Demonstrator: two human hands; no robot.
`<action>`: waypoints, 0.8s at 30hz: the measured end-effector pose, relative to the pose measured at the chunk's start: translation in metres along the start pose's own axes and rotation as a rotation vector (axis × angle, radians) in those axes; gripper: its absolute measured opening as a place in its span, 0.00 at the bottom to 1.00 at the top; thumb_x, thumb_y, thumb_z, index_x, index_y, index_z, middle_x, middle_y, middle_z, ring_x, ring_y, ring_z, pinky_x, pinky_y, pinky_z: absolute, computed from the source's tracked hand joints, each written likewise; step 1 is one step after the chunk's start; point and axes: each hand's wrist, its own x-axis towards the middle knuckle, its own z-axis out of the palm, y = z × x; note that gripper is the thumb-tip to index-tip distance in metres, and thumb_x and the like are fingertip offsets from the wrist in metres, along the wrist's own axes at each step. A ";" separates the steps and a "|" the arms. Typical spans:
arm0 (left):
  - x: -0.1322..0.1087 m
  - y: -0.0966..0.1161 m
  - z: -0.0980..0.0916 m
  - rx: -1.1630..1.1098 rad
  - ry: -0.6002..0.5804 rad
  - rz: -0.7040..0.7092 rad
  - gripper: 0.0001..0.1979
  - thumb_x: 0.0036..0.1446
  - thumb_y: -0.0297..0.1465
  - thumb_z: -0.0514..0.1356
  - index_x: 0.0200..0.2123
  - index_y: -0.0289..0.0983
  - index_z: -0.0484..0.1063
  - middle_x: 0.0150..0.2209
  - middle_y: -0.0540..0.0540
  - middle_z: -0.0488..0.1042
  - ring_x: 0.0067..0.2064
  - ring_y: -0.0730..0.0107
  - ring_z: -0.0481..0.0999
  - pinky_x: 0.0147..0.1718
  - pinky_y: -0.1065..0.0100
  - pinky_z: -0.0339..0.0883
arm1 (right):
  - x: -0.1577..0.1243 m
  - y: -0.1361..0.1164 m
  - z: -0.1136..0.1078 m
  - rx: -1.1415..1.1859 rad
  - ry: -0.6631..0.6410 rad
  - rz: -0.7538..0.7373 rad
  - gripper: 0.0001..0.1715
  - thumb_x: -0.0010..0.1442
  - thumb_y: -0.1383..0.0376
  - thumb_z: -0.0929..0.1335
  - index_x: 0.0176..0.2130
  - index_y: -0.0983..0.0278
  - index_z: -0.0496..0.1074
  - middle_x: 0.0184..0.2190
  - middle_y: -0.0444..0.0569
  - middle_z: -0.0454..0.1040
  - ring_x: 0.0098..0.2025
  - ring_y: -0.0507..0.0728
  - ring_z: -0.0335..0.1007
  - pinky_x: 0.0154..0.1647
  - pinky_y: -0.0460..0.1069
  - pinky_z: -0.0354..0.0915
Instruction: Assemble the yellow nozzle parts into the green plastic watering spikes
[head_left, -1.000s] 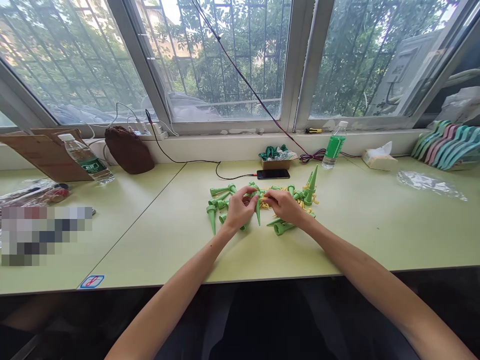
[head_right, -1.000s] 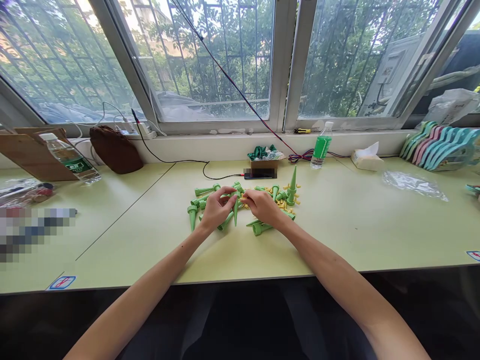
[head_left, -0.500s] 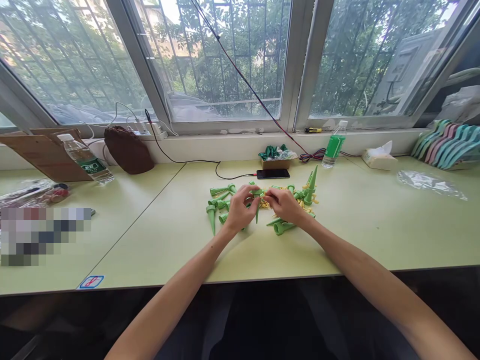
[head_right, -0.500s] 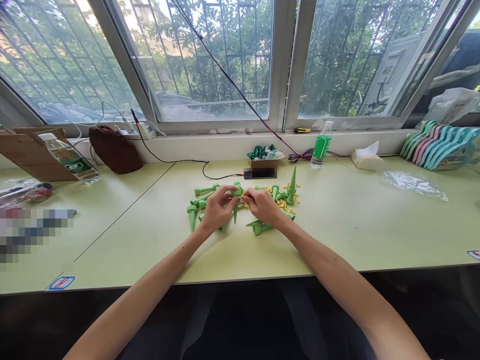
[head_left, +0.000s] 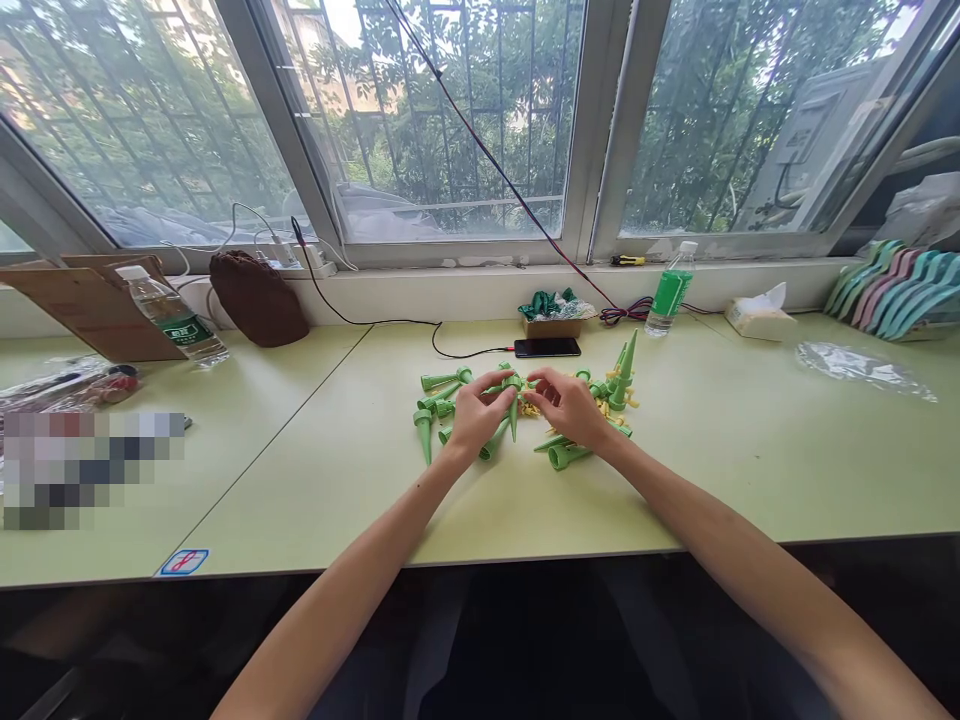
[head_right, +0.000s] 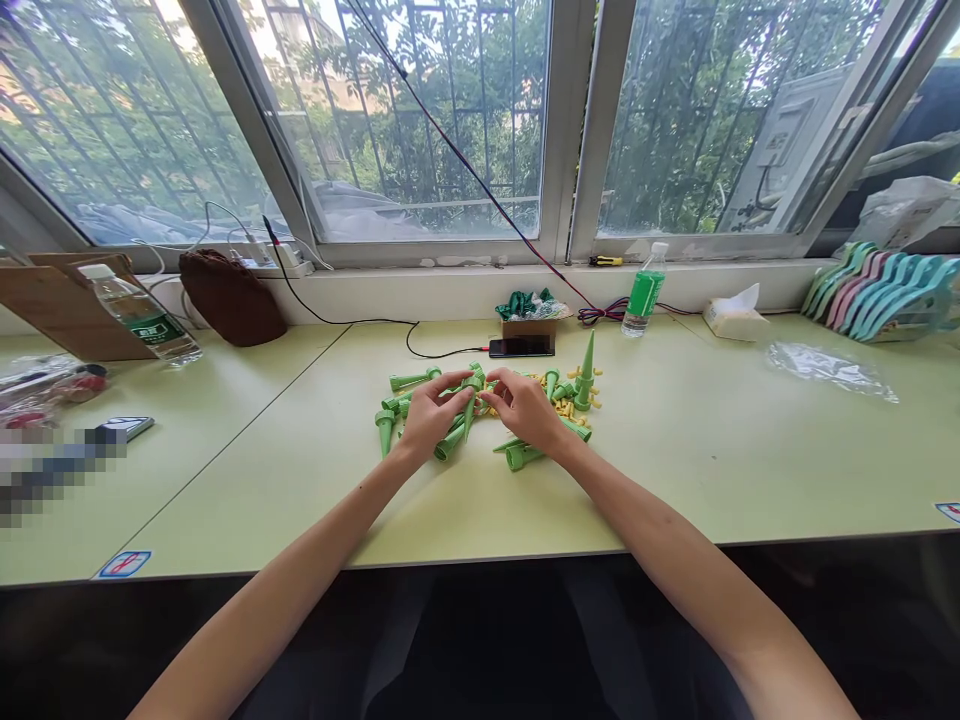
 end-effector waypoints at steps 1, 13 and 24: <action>0.000 0.000 0.000 -0.003 0.007 -0.018 0.15 0.52 0.31 0.64 0.44 0.35 0.77 0.45 0.42 0.79 0.40 0.66 0.79 0.38 0.67 0.75 | 0.000 0.001 0.000 -0.005 -0.013 -0.010 0.13 0.63 0.57 0.67 0.44 0.63 0.70 0.28 0.47 0.74 0.25 0.52 0.65 0.31 0.48 0.62; 0.000 -0.005 -0.002 0.069 -0.035 -0.004 0.14 0.52 0.34 0.64 0.42 0.36 0.77 0.42 0.44 0.79 0.32 0.71 0.77 0.30 0.70 0.72 | 0.000 0.008 0.000 -0.061 -0.106 -0.045 0.05 0.62 0.64 0.67 0.35 0.63 0.69 0.26 0.45 0.71 0.27 0.53 0.62 0.30 0.47 0.58; -0.001 -0.002 -0.002 0.140 -0.130 0.159 0.14 0.56 0.34 0.61 0.46 0.36 0.74 0.45 0.42 0.76 0.32 0.73 0.75 0.31 0.71 0.72 | -0.001 0.008 0.001 -0.082 -0.160 -0.079 0.13 0.66 0.64 0.62 0.28 0.62 0.63 0.23 0.44 0.66 0.26 0.52 0.59 0.30 0.47 0.55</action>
